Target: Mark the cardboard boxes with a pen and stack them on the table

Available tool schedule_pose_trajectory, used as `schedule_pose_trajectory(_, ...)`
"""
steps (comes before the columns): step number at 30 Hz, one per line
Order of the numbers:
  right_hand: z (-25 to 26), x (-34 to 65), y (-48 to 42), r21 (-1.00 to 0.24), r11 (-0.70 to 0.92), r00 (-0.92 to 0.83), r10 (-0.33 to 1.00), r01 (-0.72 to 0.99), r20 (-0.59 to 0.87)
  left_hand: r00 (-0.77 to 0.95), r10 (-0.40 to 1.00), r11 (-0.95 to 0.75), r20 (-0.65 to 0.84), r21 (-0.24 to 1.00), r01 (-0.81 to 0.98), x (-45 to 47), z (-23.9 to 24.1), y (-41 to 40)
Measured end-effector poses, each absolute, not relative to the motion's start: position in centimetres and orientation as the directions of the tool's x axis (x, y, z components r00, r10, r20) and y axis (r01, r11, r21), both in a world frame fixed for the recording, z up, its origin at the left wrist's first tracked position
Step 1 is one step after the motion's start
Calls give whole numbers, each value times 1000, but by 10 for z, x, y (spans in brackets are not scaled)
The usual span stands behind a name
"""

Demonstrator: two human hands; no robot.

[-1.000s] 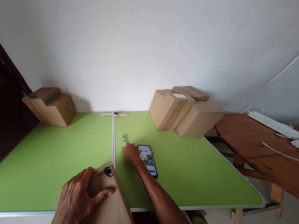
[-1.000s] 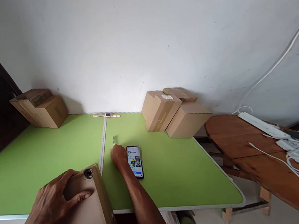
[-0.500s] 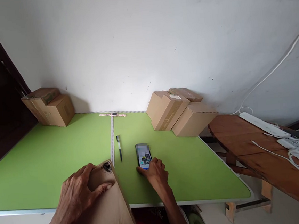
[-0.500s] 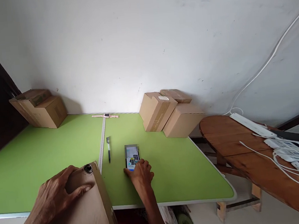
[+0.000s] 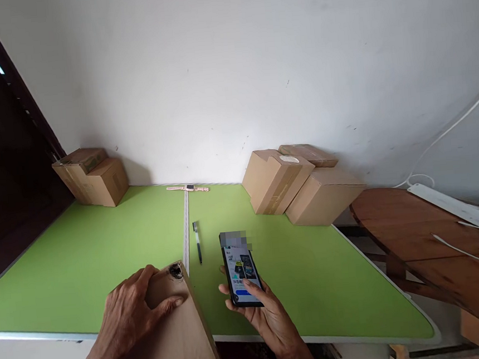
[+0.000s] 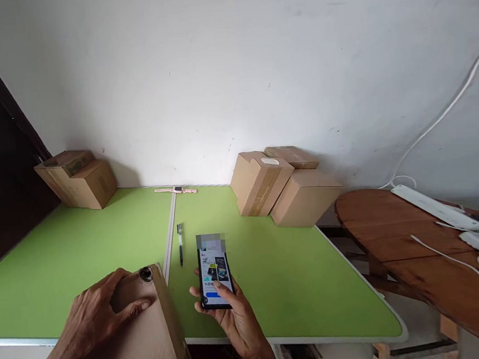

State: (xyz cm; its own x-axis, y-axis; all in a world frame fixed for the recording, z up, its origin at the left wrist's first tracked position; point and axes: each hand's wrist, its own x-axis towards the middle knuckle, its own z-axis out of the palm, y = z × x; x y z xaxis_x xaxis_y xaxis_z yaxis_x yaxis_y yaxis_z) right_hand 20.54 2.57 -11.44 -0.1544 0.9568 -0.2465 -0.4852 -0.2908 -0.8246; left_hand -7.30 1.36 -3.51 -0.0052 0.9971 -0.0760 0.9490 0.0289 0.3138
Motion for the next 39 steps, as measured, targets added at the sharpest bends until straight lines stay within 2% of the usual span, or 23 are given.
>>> schedule_pose_trajectory(2,-94,198,13,-655,-314,-283,946,-687,-157,-3,998,25,-70,312,950,-72,-36,15)
schedule_pose_trajectory(4,-73,189,3,-565,-372,-407,911,-737,-69,-9,997,31,-73,302,953,-71,-37,16)
schedule_pose_trajectory(7,-54,170,-8,-504,-517,-582,813,-692,-34,0,997,24,-80,309,951,-68,-34,15)
schedule_pose_trajectory(10,-53,152,-19,-509,-637,-697,710,-580,-95,10,998,10,-57,340,940,-64,-28,12)
schedule_pose_trajectory(12,-60,145,-25,-543,-654,-707,691,-527,-147,13,999,4,-45,367,930,-62,-25,10)
schedule_pose_trajectory(15,-71,141,-28,-593,-615,-634,743,-520,-214,25,999,-7,-40,404,915,-62,-22,9)
schedule_pose_trajectory(18,-77,141,-27,-594,-614,-596,759,-520,-263,21,999,-3,-37,425,905,-62,-21,9)
schedule_pose_trajectory(24,-74,138,-26,-605,-590,-565,782,-535,-264,26,999,-9,-33,436,900,-61,-21,9)
schedule_pose_trajectory(27,-72,139,-27,-569,-609,-540,781,-553,-313,34,999,-12,-43,441,897,-63,-24,10)
schedule_pose_trajectory(30,-71,139,-30,-477,-690,-604,717,-544,-348,37,998,-10,-53,441,897,-64,-27,11)
schedule_pose_trajectory(35,-68,133,-31,-356,-772,-747,620,-527,-238,8,999,15,-53,411,912,-64,-32,12)
schedule_pose_trajectory(39,-60,142,-23,-419,-687,-686,704,-594,-183,-6,999,24,-47,385,923,-65,-37,13)
